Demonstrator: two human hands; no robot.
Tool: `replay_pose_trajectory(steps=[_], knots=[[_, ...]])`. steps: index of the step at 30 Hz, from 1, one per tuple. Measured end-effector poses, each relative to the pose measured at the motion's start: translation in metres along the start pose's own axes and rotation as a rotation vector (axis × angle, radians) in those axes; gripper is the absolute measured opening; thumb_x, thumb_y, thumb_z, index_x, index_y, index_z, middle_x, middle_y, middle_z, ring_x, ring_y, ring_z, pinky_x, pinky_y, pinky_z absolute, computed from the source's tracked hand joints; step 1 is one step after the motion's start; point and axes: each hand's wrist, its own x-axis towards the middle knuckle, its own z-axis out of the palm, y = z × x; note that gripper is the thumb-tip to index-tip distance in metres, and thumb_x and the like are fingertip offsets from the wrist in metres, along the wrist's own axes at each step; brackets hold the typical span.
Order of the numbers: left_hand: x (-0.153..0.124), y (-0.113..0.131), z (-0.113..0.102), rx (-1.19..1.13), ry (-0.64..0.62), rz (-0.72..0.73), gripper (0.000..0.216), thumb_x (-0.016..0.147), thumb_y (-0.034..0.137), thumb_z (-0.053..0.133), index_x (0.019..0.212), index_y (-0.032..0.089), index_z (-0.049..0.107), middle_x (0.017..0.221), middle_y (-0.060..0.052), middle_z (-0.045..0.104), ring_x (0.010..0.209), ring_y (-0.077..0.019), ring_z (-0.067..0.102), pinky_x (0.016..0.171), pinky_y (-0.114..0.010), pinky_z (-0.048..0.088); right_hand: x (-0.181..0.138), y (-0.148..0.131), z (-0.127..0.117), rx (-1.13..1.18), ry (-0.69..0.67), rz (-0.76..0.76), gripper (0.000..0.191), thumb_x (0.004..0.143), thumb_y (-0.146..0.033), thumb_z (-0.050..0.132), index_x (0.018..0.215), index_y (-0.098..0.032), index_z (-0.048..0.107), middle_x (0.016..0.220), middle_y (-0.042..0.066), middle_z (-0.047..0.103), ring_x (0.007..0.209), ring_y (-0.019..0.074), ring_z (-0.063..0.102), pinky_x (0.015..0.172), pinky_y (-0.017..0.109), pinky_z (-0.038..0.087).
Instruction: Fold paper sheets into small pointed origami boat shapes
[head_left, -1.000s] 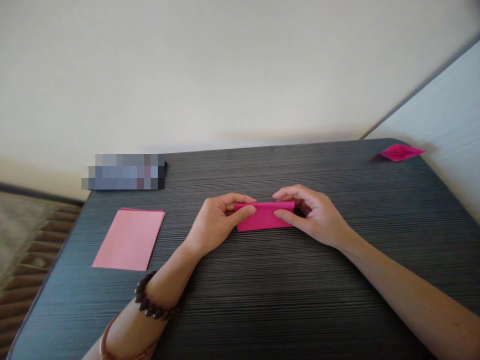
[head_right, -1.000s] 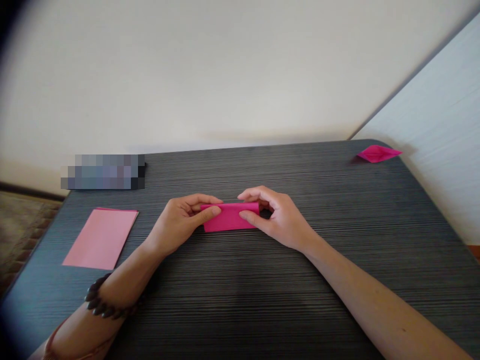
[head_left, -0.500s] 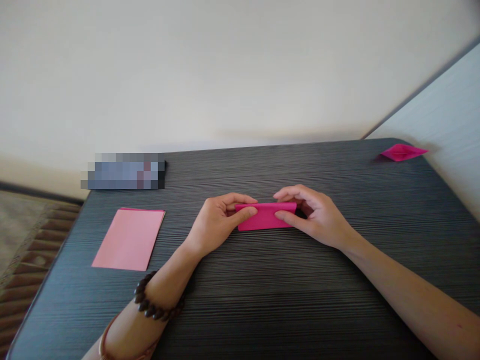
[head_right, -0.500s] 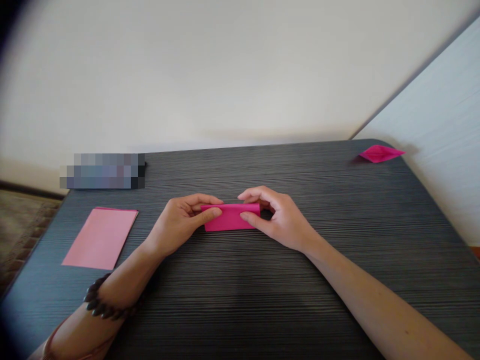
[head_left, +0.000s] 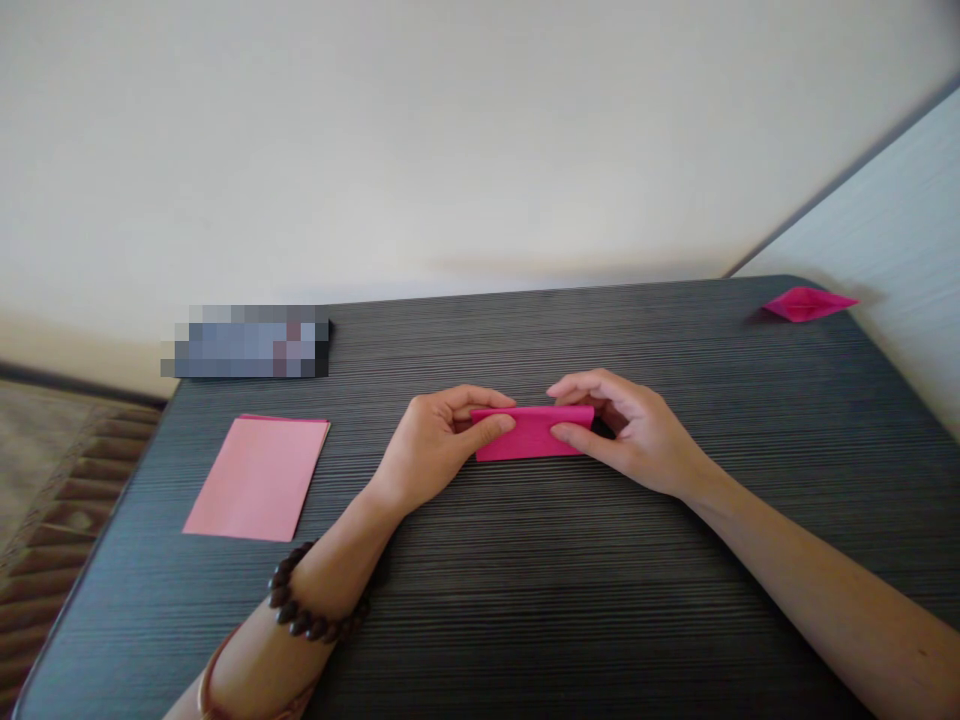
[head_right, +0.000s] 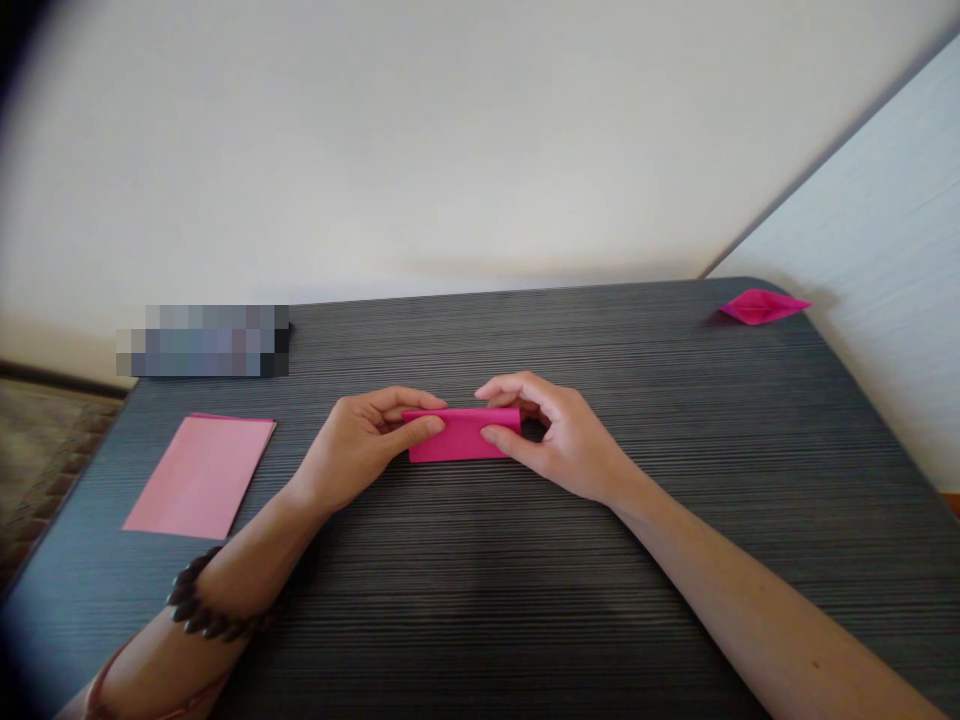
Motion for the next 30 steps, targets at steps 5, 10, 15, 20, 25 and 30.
replay_pose_trajectory(steps=[5, 10, 15, 20, 25, 30], knots=[[0.0005, -0.0012, -0.0008, -0.011, -0.019, 0.003, 0.025, 0.075, 0.034, 0.070, 0.094, 0.017, 0.068, 0.080, 0.000, 0.073, 0.069, -0.0117, 0.066, 0.063, -0.019, 0.050, -0.0001, 0.0006, -0.0001, -0.020, 0.000, -0.008, 0.031, 0.078, -0.027, 0.068, 0.108, -0.025, 0.058, 0.098, 0.001, 0.065, 0.087, 0.0147, 0.063, 0.075, 0.026, 0.052], [0.0020, -0.0017, -0.0007, -0.012, -0.028, 0.009, 0.025, 0.076, 0.033, 0.070, 0.095, 0.017, 0.067, 0.081, 0.000, 0.073, 0.069, -0.0111, 0.066, 0.063, -0.018, 0.050, -0.0005, 0.0021, 0.0001, -0.017, -0.011, 0.002, 0.032, 0.078, -0.027, 0.068, 0.108, -0.026, 0.058, 0.098, 0.001, 0.065, 0.087, 0.0148, 0.063, 0.073, 0.025, 0.052], [0.0013, -0.0015, -0.0007, -0.016, -0.022, 0.005, 0.023, 0.076, 0.031, 0.070, 0.094, 0.018, 0.068, 0.080, 0.001, 0.073, 0.069, -0.0101, 0.066, 0.063, -0.016, 0.049, -0.0010, 0.0019, -0.0007, -0.010, -0.015, -0.002, 0.032, 0.079, -0.026, 0.068, 0.109, -0.026, 0.057, 0.098, 0.001, 0.065, 0.087, 0.0143, 0.063, 0.075, 0.025, 0.052], [0.0010, -0.0018, -0.0009, -0.014, -0.024, 0.000, 0.023, 0.075, 0.032, 0.070, 0.094, 0.018, 0.068, 0.079, 0.001, 0.074, 0.069, -0.0101, 0.066, 0.063, -0.016, 0.050, -0.0013, 0.0013, -0.0006, -0.016, -0.013, 0.001, 0.032, 0.079, -0.027, 0.067, 0.109, -0.026, 0.057, 0.097, 0.001, 0.064, 0.086, 0.0146, 0.062, 0.074, 0.026, 0.052], [0.0002, -0.0016, -0.0005, 0.019, 0.004, 0.000, 0.024, 0.075, 0.032, 0.071, 0.094, 0.017, 0.068, 0.079, 0.000, 0.074, 0.069, -0.0111, 0.067, 0.063, -0.017, 0.050, -0.0014, 0.0006, -0.0001, -0.018, -0.021, 0.014, 0.031, 0.079, -0.026, 0.067, 0.109, -0.025, 0.057, 0.097, 0.002, 0.064, 0.086, 0.0140, 0.062, 0.074, 0.025, 0.051], [0.0001, -0.0016, 0.0001, 0.005, 0.012, 0.000, 0.024, 0.075, 0.032, 0.071, 0.093, 0.018, 0.069, 0.079, 0.000, 0.074, 0.071, -0.0113, 0.067, 0.065, -0.017, 0.051, -0.0003, -0.0011, 0.0008, -0.010, -0.013, 0.023, 0.031, 0.080, -0.026, 0.066, 0.109, -0.025, 0.057, 0.096, 0.001, 0.065, 0.084, 0.0135, 0.062, 0.074, 0.025, 0.051]])
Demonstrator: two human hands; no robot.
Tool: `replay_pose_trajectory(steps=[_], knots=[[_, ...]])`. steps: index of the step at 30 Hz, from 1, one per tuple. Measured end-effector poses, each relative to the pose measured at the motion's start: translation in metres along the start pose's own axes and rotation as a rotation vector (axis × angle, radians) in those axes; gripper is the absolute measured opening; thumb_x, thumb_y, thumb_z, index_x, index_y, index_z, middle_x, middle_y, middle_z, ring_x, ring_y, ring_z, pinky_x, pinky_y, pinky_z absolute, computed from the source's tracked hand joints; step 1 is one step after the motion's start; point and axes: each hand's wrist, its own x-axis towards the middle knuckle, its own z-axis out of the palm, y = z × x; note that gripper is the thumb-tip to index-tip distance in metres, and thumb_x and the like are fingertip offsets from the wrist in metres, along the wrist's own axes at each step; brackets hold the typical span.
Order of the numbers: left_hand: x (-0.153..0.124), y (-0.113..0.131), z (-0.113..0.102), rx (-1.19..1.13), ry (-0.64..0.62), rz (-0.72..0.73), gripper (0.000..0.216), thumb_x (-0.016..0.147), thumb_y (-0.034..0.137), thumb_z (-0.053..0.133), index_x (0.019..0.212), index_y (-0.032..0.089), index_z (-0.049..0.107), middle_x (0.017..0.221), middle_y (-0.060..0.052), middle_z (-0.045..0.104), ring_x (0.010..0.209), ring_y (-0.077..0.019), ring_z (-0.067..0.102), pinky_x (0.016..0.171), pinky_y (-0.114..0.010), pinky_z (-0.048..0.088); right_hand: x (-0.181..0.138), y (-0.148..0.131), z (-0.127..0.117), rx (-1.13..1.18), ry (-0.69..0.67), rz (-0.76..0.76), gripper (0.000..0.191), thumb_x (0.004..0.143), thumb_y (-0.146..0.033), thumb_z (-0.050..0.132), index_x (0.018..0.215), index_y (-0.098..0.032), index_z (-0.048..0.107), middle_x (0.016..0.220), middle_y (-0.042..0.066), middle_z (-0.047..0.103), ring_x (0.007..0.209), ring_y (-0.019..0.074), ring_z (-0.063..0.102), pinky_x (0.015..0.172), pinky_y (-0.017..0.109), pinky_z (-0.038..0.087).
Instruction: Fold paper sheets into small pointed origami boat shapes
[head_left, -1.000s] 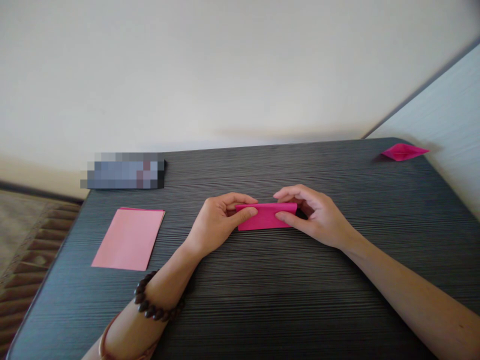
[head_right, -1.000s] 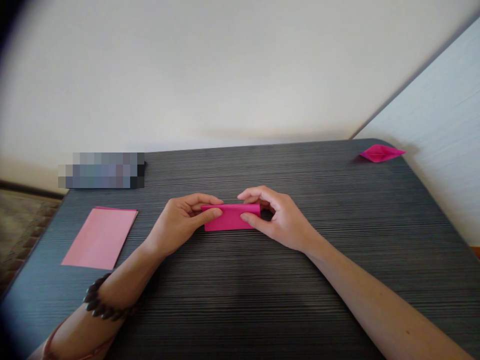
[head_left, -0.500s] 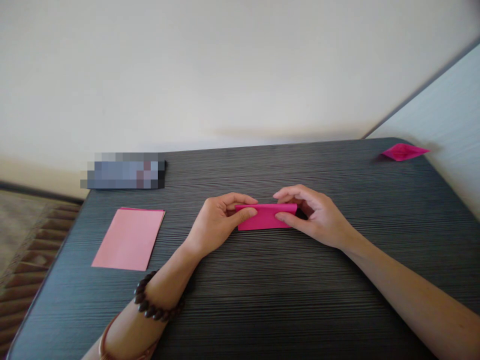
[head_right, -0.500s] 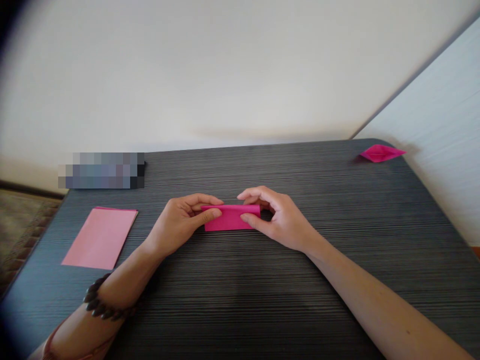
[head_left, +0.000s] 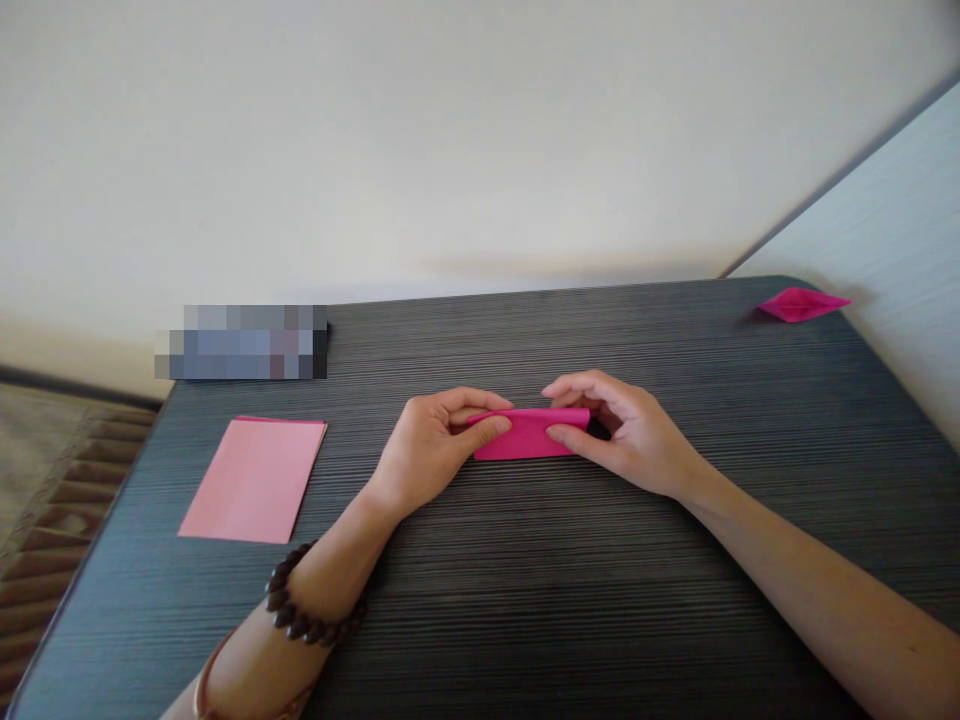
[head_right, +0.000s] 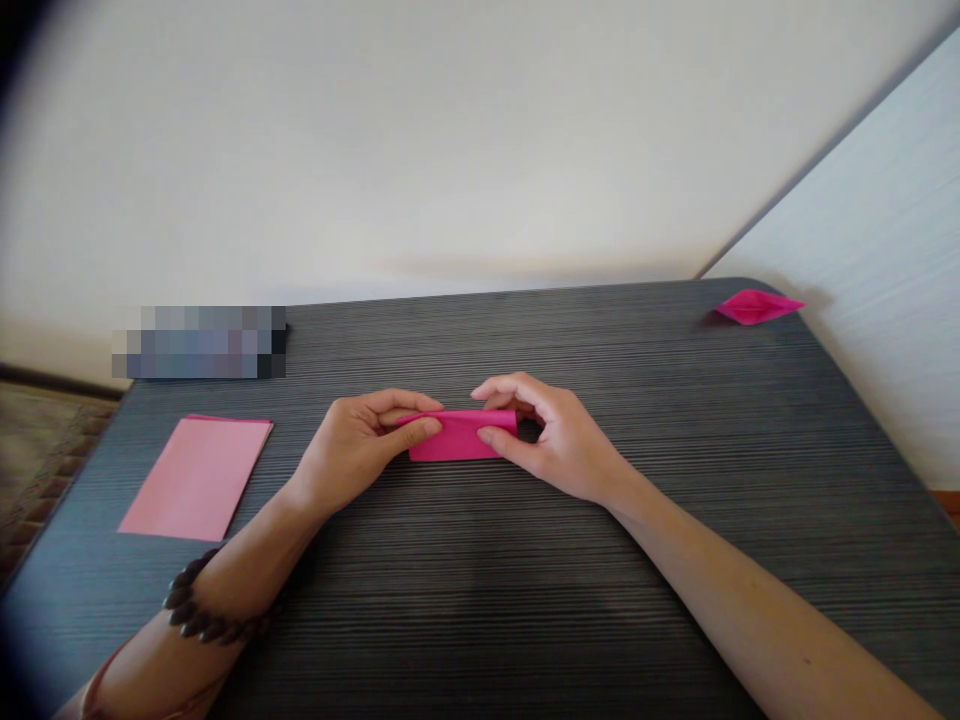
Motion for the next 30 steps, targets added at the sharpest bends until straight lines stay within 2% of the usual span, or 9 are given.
replay_pose_trajectory(steps=[13, 19, 30], knots=[[-0.0011, 0.0018, -0.0019, -0.162, -0.037, -0.052, 0.019, 0.071, 0.030, 0.076, 0.086, 0.019, 0.072, 0.074, 0.001, 0.074, 0.065, -0.0081, 0.065, 0.064, -0.014, 0.050, 0.0018, -0.0023, -0.0031, 0.104, -0.007, 0.032, 0.032, 0.079, -0.026, 0.068, 0.109, -0.026, 0.056, 0.082, -0.002, 0.061, 0.071, 0.0096, 0.058, 0.063, 0.021, 0.048], [-0.0019, 0.0043, -0.0010, -0.213, -0.032, -0.065, 0.017, 0.069, 0.027, 0.077, 0.083, 0.018, 0.073, 0.072, 0.001, 0.074, 0.063, -0.0071, 0.065, 0.063, -0.014, 0.050, 0.0019, -0.0017, -0.0029, 0.131, -0.011, 0.038, 0.033, 0.079, -0.026, 0.067, 0.109, -0.024, 0.054, 0.079, -0.002, 0.060, 0.069, 0.0097, 0.057, 0.063, 0.022, 0.047], [-0.0022, 0.0046, -0.0004, -0.184, -0.006, -0.082, 0.024, 0.071, 0.030, 0.074, 0.089, 0.015, 0.073, 0.075, -0.004, 0.074, 0.065, -0.0140, 0.067, 0.066, -0.024, 0.054, 0.0032, -0.0028, -0.0041, 0.092, -0.006, 0.058, 0.034, 0.078, -0.031, 0.068, 0.109, -0.023, 0.055, 0.078, -0.001, 0.058, 0.065, 0.0104, 0.055, 0.058, 0.023, 0.046]])
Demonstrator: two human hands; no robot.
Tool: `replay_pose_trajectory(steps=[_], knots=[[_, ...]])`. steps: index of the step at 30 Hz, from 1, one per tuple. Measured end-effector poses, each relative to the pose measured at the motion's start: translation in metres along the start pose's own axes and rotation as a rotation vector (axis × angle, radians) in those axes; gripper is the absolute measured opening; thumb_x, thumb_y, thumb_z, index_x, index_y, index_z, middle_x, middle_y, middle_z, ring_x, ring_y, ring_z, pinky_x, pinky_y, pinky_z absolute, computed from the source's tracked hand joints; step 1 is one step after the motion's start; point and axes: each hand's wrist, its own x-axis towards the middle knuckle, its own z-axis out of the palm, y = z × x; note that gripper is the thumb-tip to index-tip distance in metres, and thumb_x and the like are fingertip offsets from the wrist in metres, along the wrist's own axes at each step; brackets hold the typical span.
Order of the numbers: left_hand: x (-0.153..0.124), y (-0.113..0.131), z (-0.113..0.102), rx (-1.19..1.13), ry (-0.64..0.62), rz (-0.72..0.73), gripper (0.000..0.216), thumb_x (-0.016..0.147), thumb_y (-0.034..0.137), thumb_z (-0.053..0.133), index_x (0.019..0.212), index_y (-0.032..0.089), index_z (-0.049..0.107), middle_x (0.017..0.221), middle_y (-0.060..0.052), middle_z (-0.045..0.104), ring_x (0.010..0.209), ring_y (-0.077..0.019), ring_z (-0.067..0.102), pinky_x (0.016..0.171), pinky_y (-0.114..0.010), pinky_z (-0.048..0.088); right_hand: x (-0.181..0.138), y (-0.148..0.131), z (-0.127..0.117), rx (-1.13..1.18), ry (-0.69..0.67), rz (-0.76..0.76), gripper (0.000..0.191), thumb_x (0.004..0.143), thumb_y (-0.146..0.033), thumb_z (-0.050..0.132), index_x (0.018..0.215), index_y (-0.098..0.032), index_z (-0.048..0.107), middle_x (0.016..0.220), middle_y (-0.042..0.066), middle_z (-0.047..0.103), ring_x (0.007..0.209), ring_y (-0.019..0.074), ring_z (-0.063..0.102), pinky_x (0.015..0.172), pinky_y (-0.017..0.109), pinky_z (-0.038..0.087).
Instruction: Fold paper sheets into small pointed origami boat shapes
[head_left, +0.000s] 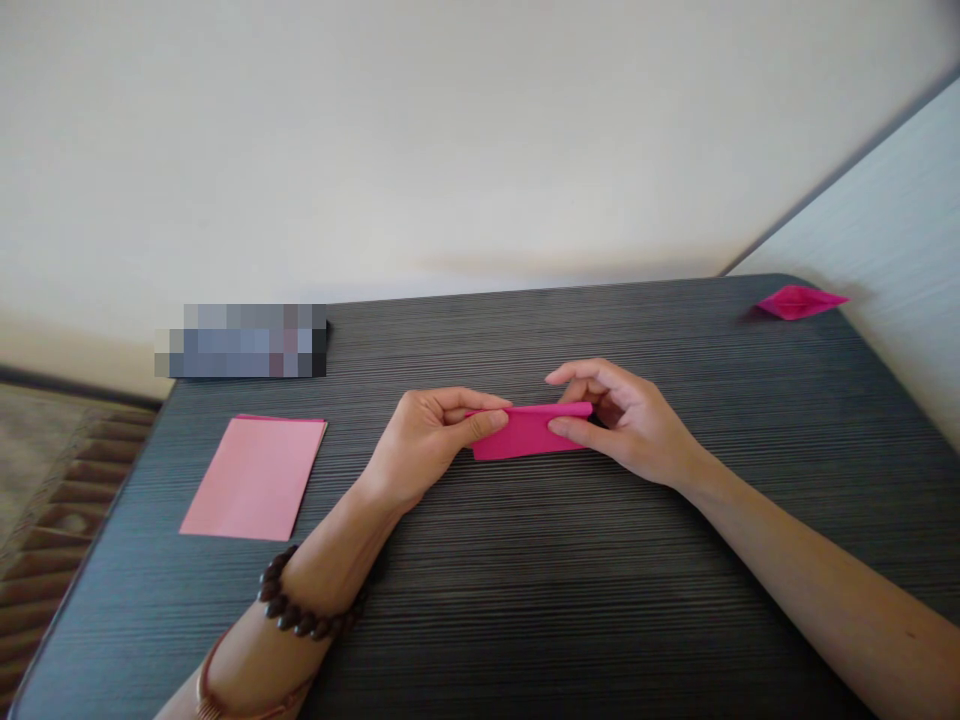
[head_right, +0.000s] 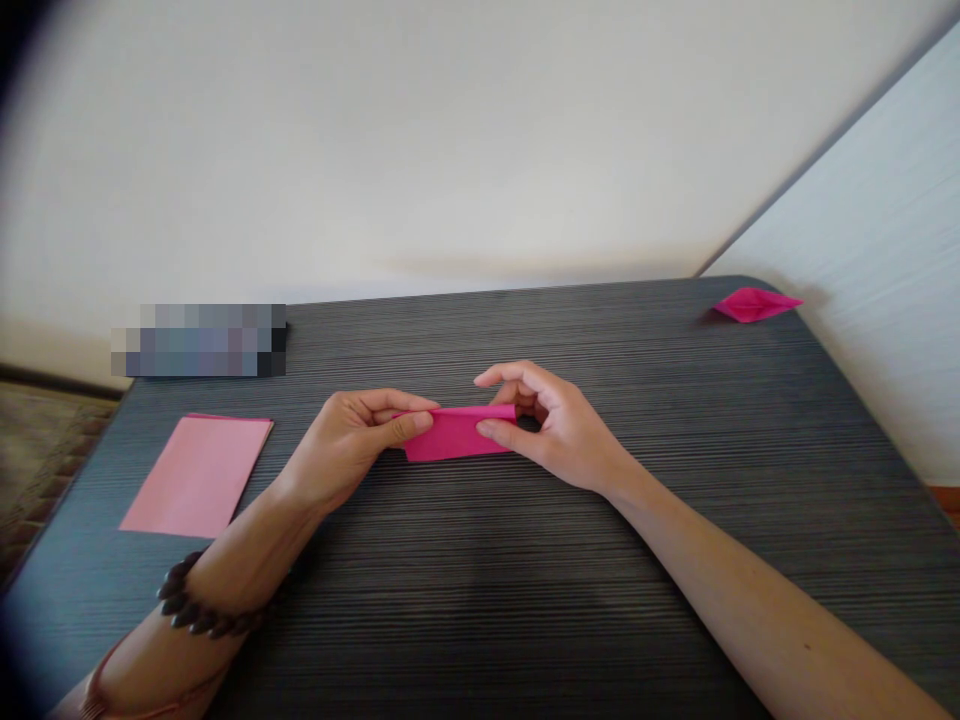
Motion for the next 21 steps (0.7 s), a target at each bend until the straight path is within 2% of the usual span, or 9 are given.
replay_pose_trajectory(steps=[14, 21], knots=[[0.0003, -0.0010, -0.0013, -0.063, -0.029, 0.002, 0.024, 0.074, 0.031, 0.073, 0.092, 0.016, 0.072, 0.077, -0.003, 0.074, 0.067, -0.0118, 0.067, 0.066, -0.020, 0.053, 0.0004, -0.0003, -0.0005, 0.007, 0.006, 0.002, 0.035, 0.078, -0.031, 0.068, 0.109, -0.023, 0.055, 0.079, -0.001, 0.058, 0.067, 0.0103, 0.057, 0.060, 0.023, 0.048], [-0.0010, -0.0004, 0.0022, 0.101, 0.021, 0.055, 0.025, 0.075, 0.035, 0.070, 0.090, 0.016, 0.072, 0.081, -0.003, 0.074, 0.070, -0.0141, 0.067, 0.066, -0.021, 0.052, -0.0005, -0.0029, 0.0029, -0.065, -0.020, -0.026, 0.031, 0.080, -0.026, 0.063, 0.110, -0.023, 0.055, 0.083, 0.000, 0.061, 0.072, 0.0126, 0.059, 0.065, 0.026, 0.048]])
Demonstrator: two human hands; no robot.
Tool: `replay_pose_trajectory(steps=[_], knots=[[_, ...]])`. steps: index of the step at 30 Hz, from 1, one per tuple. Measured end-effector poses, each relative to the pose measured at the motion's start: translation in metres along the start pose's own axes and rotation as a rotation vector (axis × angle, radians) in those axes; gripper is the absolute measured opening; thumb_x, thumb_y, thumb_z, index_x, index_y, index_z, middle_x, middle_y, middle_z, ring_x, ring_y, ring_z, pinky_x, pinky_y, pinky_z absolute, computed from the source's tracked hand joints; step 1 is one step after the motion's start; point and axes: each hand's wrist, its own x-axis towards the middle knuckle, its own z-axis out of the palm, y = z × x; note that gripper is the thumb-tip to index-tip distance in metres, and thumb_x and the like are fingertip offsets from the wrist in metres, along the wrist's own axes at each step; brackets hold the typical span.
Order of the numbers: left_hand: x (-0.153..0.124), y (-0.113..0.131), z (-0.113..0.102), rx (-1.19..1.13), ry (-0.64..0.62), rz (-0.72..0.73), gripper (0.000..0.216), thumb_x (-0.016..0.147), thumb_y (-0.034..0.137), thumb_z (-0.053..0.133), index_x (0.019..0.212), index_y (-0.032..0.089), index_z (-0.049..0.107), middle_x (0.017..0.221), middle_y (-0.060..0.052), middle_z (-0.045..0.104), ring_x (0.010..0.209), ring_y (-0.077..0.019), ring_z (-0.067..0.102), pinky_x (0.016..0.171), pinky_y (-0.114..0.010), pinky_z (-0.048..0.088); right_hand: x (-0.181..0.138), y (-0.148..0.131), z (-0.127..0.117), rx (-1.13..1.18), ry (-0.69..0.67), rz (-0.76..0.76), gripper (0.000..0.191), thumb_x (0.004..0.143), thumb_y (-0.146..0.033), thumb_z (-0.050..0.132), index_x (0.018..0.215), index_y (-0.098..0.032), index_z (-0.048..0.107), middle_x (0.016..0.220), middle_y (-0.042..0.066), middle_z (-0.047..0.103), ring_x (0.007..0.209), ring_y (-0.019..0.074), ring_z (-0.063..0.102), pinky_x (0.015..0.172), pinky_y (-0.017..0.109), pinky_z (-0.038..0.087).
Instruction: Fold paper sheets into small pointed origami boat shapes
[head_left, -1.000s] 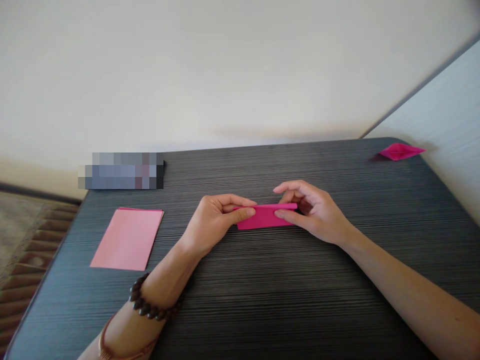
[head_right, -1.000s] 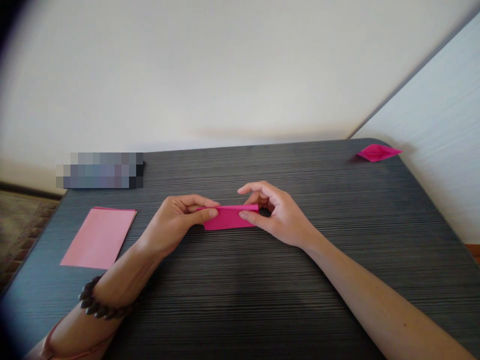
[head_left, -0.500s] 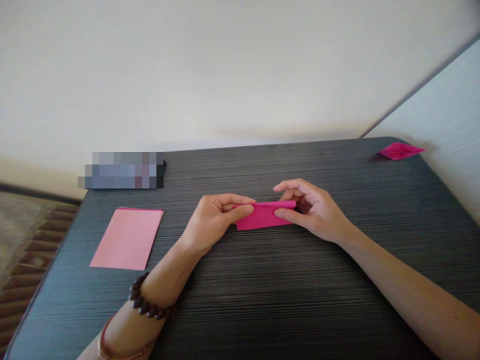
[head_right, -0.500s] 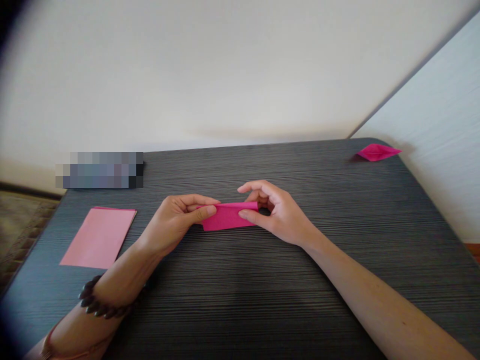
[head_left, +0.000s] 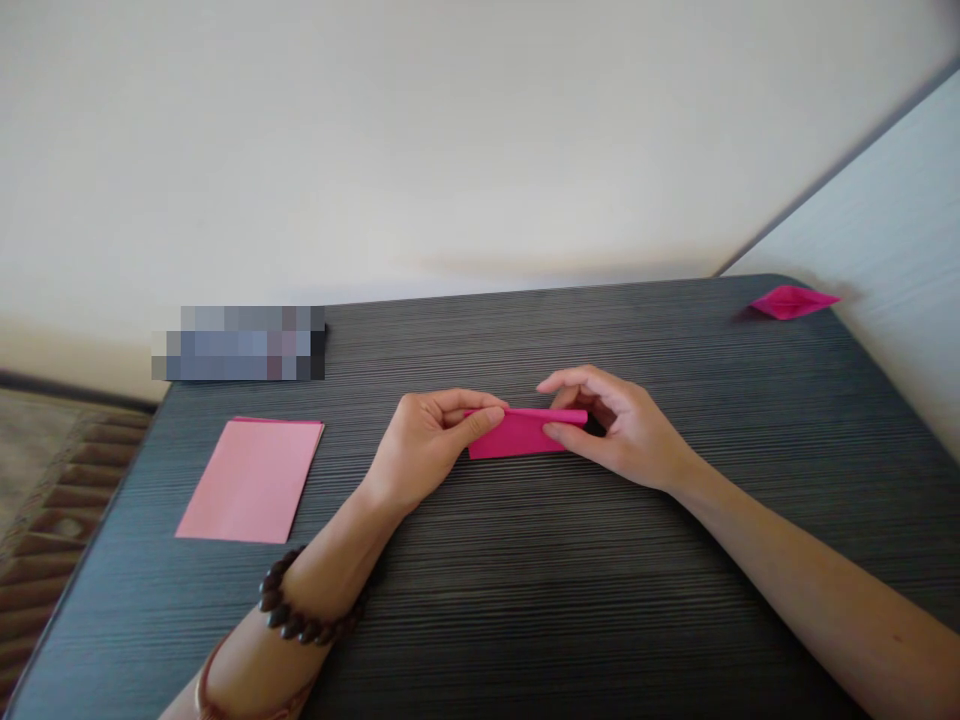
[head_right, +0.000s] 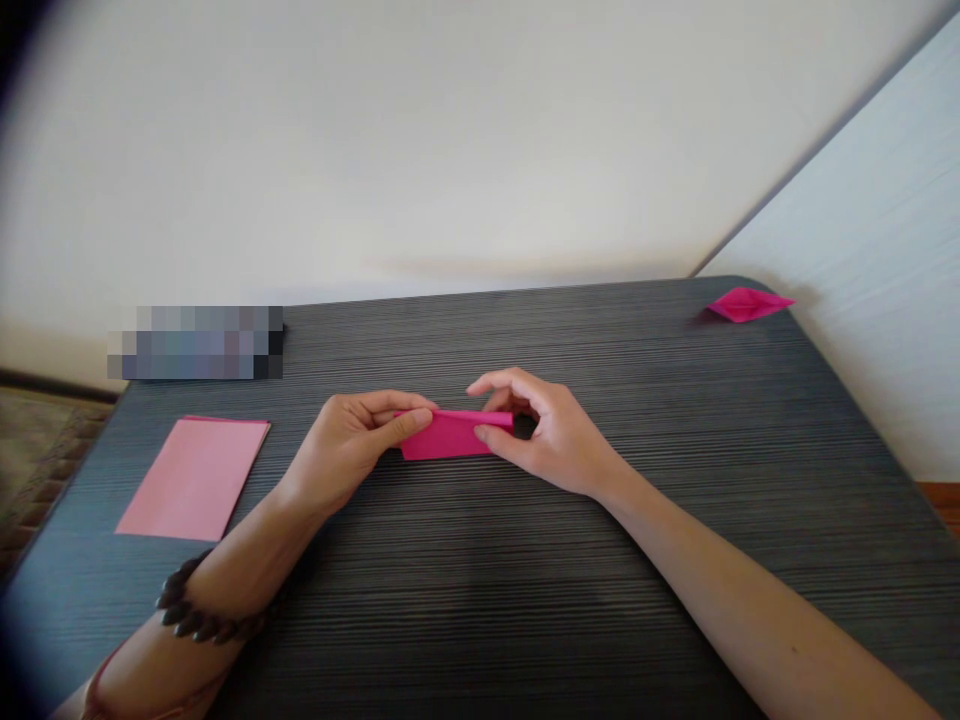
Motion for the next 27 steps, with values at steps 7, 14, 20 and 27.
replay_pose_trajectory(steps=[7, 14, 20, 27], knots=[[-0.005, -0.003, 0.007, 0.224, -0.023, 0.037, 0.027, 0.077, 0.039, 0.065, 0.090, 0.016, 0.073, 0.082, -0.003, 0.074, 0.070, -0.0167, 0.067, 0.061, -0.022, 0.051, -0.003, -0.028, 0.002, -0.190, -0.069, 0.022, 0.010, 0.080, -0.025, 0.059, 0.087, -0.018, 0.063, 0.078, 0.000, 0.064, 0.066, 0.0112, 0.056, 0.061, 0.025, 0.044], [-0.009, -0.005, 0.016, 0.319, -0.018, 0.067, 0.023, 0.077, 0.037, 0.065, 0.085, 0.017, 0.073, 0.073, -0.001, 0.073, 0.061, -0.0137, 0.065, 0.053, -0.019, 0.046, -0.006, -0.030, 0.012, -0.312, -0.041, 0.046, 0.007, 0.079, -0.023, 0.058, 0.081, -0.019, 0.064, 0.074, 0.000, 0.065, 0.066, 0.0119, 0.055, 0.063, 0.026, 0.041], [-0.011, -0.008, 0.020, 0.377, 0.011, 0.124, 0.021, 0.078, 0.035, 0.062, 0.084, 0.017, 0.073, 0.073, -0.001, 0.073, 0.060, -0.0140, 0.064, 0.053, -0.020, 0.046, -0.006, -0.027, 0.017, -0.326, -0.003, 0.034, 0.008, 0.081, -0.021, 0.055, 0.076, -0.019, 0.062, 0.073, 0.000, 0.063, 0.065, 0.0121, 0.054, 0.062, 0.027, 0.040], [-0.011, -0.006, 0.019, 0.469, 0.093, 0.218, 0.017, 0.079, 0.032, 0.062, 0.083, 0.019, 0.073, 0.073, 0.001, 0.073, 0.064, -0.0139, 0.065, 0.059, -0.020, 0.048, -0.006, -0.023, 0.018, -0.284, 0.030, -0.005, 0.007, 0.078, -0.014, 0.054, 0.072, -0.019, 0.055, 0.076, 0.001, 0.059, 0.067, 0.0121, 0.053, 0.064, 0.027, 0.041]])
